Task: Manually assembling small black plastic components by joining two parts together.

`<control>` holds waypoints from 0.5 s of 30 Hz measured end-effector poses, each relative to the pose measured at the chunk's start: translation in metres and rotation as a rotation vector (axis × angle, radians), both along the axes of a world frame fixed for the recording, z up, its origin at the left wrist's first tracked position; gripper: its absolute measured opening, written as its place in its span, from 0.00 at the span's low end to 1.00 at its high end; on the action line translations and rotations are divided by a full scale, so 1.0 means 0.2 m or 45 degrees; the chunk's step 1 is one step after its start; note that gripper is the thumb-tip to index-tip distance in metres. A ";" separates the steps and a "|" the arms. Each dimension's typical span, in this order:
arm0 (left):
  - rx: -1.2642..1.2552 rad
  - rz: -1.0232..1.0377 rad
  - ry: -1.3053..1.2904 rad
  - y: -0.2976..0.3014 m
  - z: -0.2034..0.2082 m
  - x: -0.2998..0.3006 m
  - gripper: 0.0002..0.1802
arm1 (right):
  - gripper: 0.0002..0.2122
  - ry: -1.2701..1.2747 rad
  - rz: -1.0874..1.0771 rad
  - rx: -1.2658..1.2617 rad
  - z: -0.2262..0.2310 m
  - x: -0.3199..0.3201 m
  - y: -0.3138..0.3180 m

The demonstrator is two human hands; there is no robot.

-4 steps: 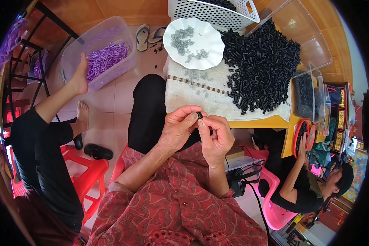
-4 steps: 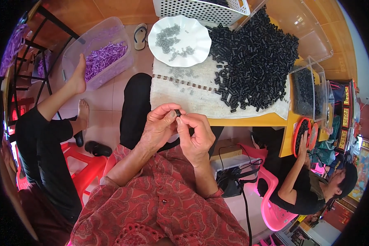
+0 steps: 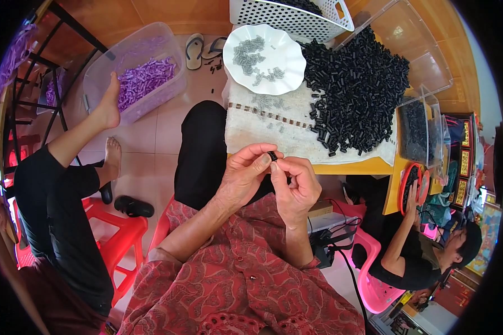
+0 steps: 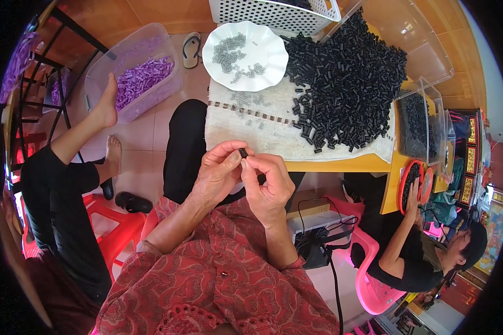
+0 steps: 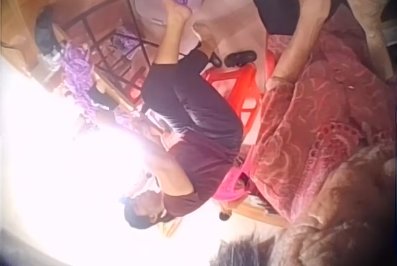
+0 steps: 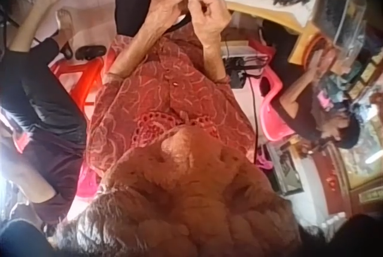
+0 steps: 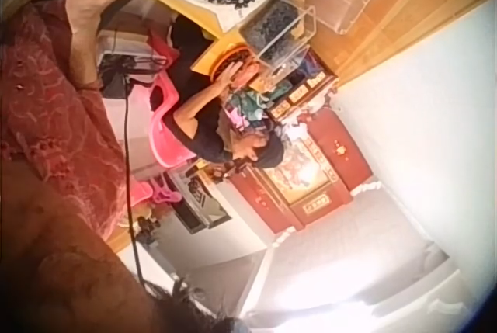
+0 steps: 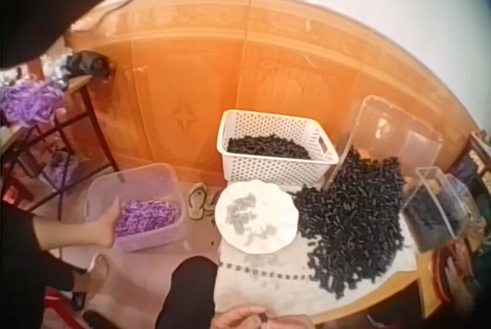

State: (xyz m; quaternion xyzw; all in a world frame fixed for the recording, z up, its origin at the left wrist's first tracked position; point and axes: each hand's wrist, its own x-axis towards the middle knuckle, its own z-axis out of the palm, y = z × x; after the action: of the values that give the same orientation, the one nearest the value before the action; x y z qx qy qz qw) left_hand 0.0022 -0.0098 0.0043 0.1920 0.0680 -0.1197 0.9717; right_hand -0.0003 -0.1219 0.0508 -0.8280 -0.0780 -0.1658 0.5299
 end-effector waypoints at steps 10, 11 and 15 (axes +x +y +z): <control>0.045 -0.076 -0.039 0.03 -0.02 0.00 0.10 | 0.07 -0.001 0.039 -0.023 0.02 -0.01 -0.01; 0.045 -0.075 -0.040 0.02 -0.02 0.00 0.10 | 0.06 0.005 0.061 0.020 0.02 -0.01 -0.02; -0.195 -0.060 0.035 0.01 -0.03 0.00 0.11 | 0.06 0.263 0.114 0.444 0.01 -0.01 -0.02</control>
State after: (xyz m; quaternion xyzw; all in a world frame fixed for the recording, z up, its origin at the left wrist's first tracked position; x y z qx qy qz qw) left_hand 0.0024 -0.0084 -0.0009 0.1169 0.0672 -0.1500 0.9794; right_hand -0.0023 -0.1259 0.0524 -0.7319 -0.0300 -0.0673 0.6774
